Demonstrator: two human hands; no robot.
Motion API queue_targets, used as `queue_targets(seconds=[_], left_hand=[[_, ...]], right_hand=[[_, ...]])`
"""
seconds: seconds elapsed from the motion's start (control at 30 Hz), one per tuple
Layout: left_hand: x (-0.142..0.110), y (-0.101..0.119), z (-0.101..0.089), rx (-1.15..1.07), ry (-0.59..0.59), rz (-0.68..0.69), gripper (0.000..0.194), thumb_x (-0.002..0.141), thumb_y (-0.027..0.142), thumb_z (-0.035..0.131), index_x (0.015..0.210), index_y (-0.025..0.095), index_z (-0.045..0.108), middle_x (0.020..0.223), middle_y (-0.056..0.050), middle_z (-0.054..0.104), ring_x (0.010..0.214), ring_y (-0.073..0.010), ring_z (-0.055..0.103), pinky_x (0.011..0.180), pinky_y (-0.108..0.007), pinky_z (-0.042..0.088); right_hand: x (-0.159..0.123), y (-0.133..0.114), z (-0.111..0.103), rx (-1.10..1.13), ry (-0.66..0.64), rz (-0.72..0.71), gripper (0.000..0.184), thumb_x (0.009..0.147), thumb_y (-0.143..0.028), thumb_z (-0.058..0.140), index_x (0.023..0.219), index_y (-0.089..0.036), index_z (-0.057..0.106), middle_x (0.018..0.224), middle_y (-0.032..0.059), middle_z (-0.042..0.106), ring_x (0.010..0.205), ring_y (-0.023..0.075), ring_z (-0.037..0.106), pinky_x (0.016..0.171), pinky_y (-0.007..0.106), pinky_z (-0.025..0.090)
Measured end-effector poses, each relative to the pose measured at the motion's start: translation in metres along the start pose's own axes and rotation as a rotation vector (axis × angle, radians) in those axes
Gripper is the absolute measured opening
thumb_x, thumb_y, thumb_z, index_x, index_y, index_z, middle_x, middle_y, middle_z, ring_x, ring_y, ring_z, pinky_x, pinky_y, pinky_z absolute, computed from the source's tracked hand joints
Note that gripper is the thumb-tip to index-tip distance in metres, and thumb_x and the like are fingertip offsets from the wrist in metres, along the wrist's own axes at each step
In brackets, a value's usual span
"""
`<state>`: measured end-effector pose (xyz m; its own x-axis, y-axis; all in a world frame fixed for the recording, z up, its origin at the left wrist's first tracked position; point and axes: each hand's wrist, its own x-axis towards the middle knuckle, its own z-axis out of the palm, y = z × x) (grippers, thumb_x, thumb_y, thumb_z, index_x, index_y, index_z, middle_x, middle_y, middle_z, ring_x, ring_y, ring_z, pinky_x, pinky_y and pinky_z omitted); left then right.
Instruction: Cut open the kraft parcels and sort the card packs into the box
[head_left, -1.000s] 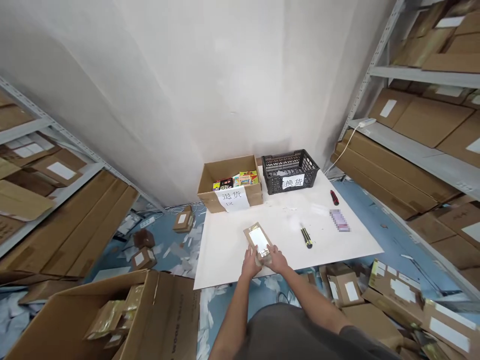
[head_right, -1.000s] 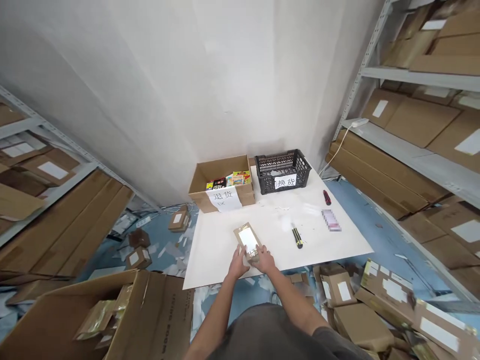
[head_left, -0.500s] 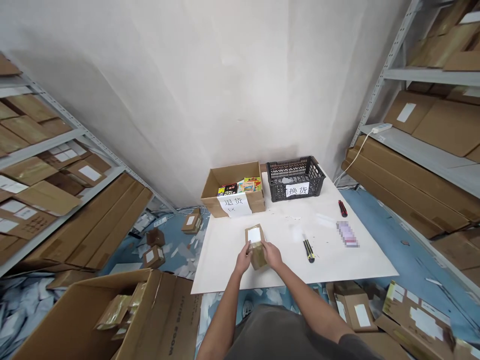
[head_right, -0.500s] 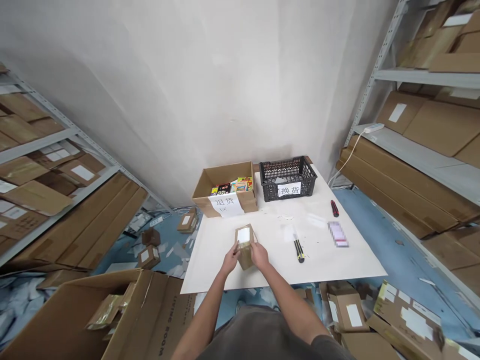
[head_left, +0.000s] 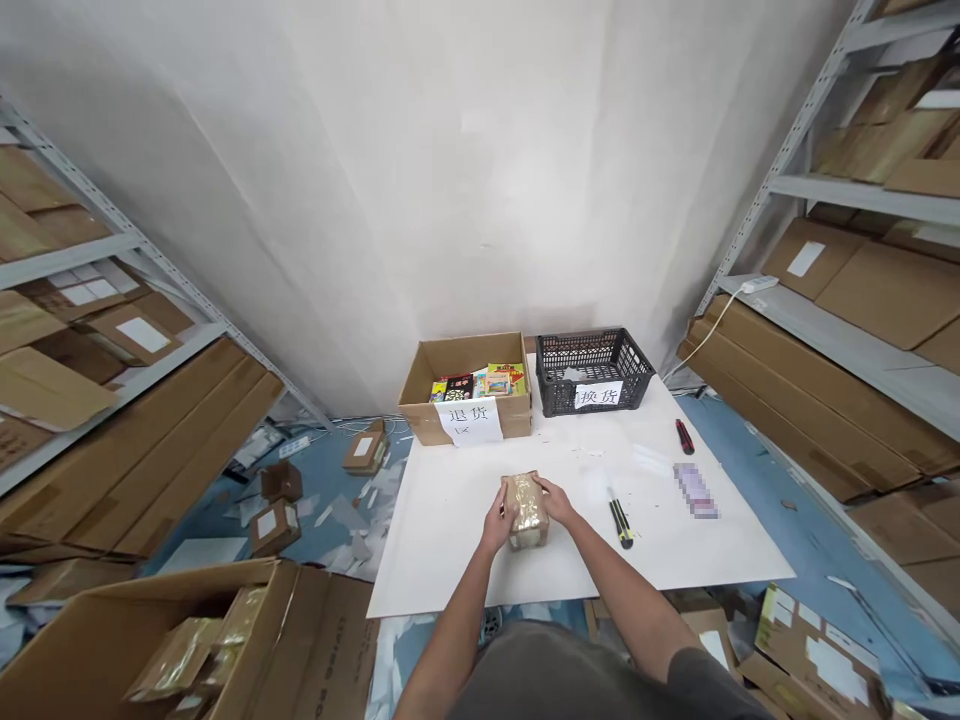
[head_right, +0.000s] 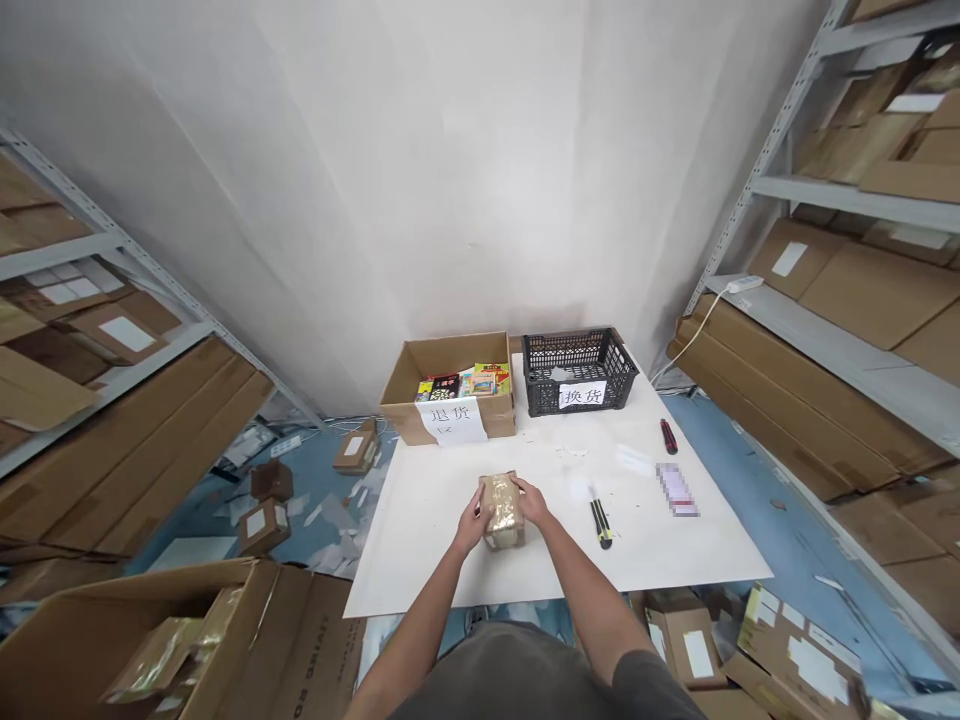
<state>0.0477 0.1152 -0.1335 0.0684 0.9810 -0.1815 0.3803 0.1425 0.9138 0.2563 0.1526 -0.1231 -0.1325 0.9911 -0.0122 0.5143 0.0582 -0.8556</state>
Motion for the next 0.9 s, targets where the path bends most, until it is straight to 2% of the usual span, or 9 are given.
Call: queue_targets(seconds=[0.07,0.13,0.23,0.33,0.47,0.57,0.73,0.83,0.9], left_hand=[[-0.006,-0.004,-0.003,0.061,-0.062,0.061,0.101,0.070,0.052,0.082,0.158,0.026,0.041,0.169,-0.009,0.029,0.155,-0.0344,0.028,0.120,-0.051,0.037],[-0.014,-0.011,-0.008,0.117,-0.182,0.117,0.111,0.058,0.040,0.090,0.158,0.030,0.041,0.171,-0.007,0.022,0.156,-0.0362,0.023,0.122,-0.055,0.034],[-0.020,-0.019,-0.018,0.079,-0.183,0.136,0.095,0.070,0.028,0.079,0.157,0.032,0.042,0.168,-0.006,0.031,0.156,-0.0319,0.026,0.124,-0.051,0.033],[-0.011,-0.014,-0.037,-0.023,-0.108,0.119,0.082,0.082,0.032,0.066,0.159,0.031,0.038,0.159,-0.005,0.048,0.146,-0.0285,0.047,0.119,-0.048,0.041],[0.024,0.001,-0.060,-0.080,0.038,0.052,0.083,0.092,0.043,0.056,0.165,0.035,0.017,0.154,-0.005,0.055,0.119,-0.0239,0.068,0.104,-0.044,0.055],[0.053,-0.002,-0.058,-0.051,0.064,0.049,0.089,0.091,0.039,0.057,0.166,0.030,0.010,0.158,-0.008,0.049,0.134,-0.0243,0.059,0.112,-0.042,0.048],[0.079,-0.023,-0.049,0.043,-0.063,-0.197,0.086,0.091,0.038,0.054,0.165,0.019,0.015,0.158,-0.015,0.048,0.140,-0.0333,0.052,0.115,-0.047,0.043],[0.072,-0.036,-0.058,0.055,-0.032,-0.056,0.086,0.089,0.042,0.057,0.164,0.021,0.020,0.165,-0.012,0.039,0.151,-0.0321,0.037,0.123,-0.046,0.033],[0.059,-0.047,-0.064,0.065,-0.103,0.067,0.094,0.081,0.043,0.067,0.163,0.025,0.025,0.167,-0.010,0.034,0.155,-0.0321,0.030,0.125,-0.043,0.029]], right_hand=[[-0.016,0.012,-0.001,0.146,-0.075,0.004,0.064,0.083,-0.031,0.062,0.147,-0.027,0.058,0.143,0.0082,0.064,0.120,0.0293,0.068,0.101,0.048,0.054],[-0.037,0.021,0.002,0.165,-0.172,-0.055,0.083,0.077,-0.034,0.073,0.156,-0.029,0.046,0.157,0.0097,0.050,0.137,0.0323,0.055,0.110,0.052,0.048],[-0.055,0.023,0.010,0.174,-0.202,-0.082,0.088,0.078,-0.035,0.073,0.159,-0.032,0.040,0.164,0.0079,0.039,0.151,0.0311,0.037,0.119,0.055,0.036],[-0.036,0.005,0.011,0.256,-0.194,-0.054,0.076,0.087,-0.039,0.065,0.158,-0.036,0.040,0.162,0.0061,0.042,0.149,0.0286,0.041,0.120,0.054,0.035],[0.023,-0.029,0.013,0.349,-0.163,-0.013,0.080,0.092,-0.052,0.061,0.163,-0.033,0.029,0.163,0.0082,0.041,0.144,0.0278,0.047,0.115,0.048,0.043],[0.059,-0.037,0.034,0.146,-0.098,0.083,0.075,0.097,-0.056,0.053,0.163,-0.029,0.030,0.156,0.0110,0.051,0.137,0.0284,0.055,0.110,0.046,0.047],[0.075,-0.018,0.079,-0.217,-0.111,0.456,0.064,0.101,-0.041,0.042,0.161,-0.019,0.034,0.130,0.0140,0.071,0.123,0.0312,0.066,0.103,0.047,0.050],[0.060,-0.002,0.087,-0.140,-0.032,0.428,0.068,0.098,-0.037,0.042,0.162,-0.019,0.031,0.138,0.0133,0.066,0.127,0.0285,0.064,0.108,0.044,0.048],[0.041,0.008,0.087,-0.051,-0.014,0.346,0.073,0.092,-0.033,0.049,0.162,-0.023,0.032,0.151,0.0093,0.057,0.134,0.0262,0.059,0.113,0.042,0.044]])
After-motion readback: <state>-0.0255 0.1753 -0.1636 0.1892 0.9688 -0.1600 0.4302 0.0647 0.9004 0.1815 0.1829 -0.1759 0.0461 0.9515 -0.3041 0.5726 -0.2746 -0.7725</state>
